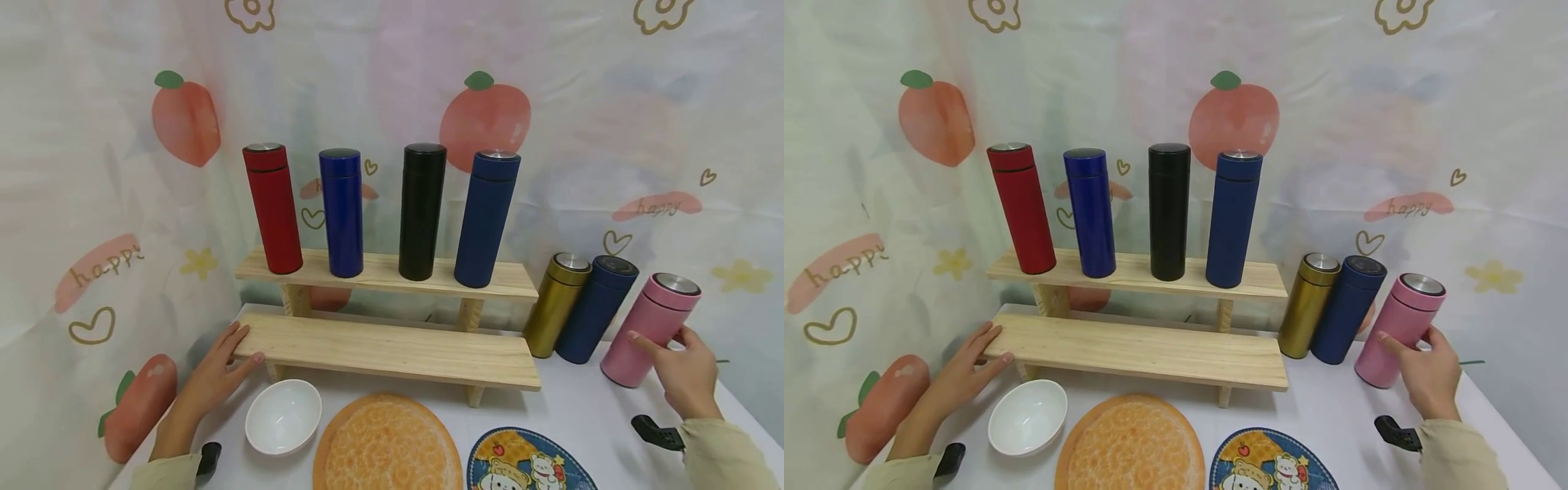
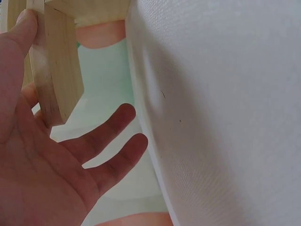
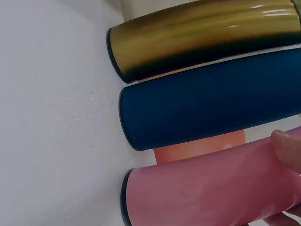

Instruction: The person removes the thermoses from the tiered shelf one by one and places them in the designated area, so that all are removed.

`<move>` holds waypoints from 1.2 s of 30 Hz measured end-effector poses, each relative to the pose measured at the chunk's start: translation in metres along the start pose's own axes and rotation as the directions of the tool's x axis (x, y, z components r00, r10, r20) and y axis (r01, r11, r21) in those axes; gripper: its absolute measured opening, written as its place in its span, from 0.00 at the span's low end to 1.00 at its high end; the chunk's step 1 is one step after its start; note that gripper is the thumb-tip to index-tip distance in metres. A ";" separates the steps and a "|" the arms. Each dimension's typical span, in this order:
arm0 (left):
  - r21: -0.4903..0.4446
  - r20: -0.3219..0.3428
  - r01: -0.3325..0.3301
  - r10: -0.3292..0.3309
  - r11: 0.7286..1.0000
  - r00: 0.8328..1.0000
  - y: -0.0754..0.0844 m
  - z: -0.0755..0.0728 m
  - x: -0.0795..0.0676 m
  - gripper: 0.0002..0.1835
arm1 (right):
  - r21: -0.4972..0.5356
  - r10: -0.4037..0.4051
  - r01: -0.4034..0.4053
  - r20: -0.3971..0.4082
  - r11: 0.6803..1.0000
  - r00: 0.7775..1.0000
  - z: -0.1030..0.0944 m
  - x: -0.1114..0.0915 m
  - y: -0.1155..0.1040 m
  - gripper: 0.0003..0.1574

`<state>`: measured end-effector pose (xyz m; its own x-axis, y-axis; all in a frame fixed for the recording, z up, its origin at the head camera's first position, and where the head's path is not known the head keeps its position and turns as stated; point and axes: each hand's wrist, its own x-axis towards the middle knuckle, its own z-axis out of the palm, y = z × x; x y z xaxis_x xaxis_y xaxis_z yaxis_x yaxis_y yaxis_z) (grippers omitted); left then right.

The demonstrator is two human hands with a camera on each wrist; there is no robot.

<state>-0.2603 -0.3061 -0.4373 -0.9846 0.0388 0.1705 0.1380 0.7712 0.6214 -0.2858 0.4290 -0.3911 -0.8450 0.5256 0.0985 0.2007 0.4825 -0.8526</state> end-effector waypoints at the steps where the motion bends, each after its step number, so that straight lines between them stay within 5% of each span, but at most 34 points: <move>1: -0.004 0.002 0.002 -0.002 1.000 1.000 0.000 0.000 0.000 0.47 | -0.011 -0.015 0.015 0.003 1.000 1.000 0.000 0.002 0.000 0.57; 21: -0.006 0.008 0.015 -0.015 1.000 1.000 0.000 0.003 0.001 0.48 | -0.089 -0.115 0.119 0.052 0.989 0.992 0.004 0.024 0.006 0.56; 36: 0.002 0.014 0.030 -0.030 1.000 0.999 0.000 0.001 0.002 0.48 | 0.038 -0.148 0.144 0.131 0.989 0.980 0.010 0.029 0.006 0.53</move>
<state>-0.2623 -0.3054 -0.4372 -0.9897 0.0248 0.1411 0.1085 0.7731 0.6250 -0.3142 0.4401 -0.3983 -0.9229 0.3522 0.1554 0.0579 0.5260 -0.8485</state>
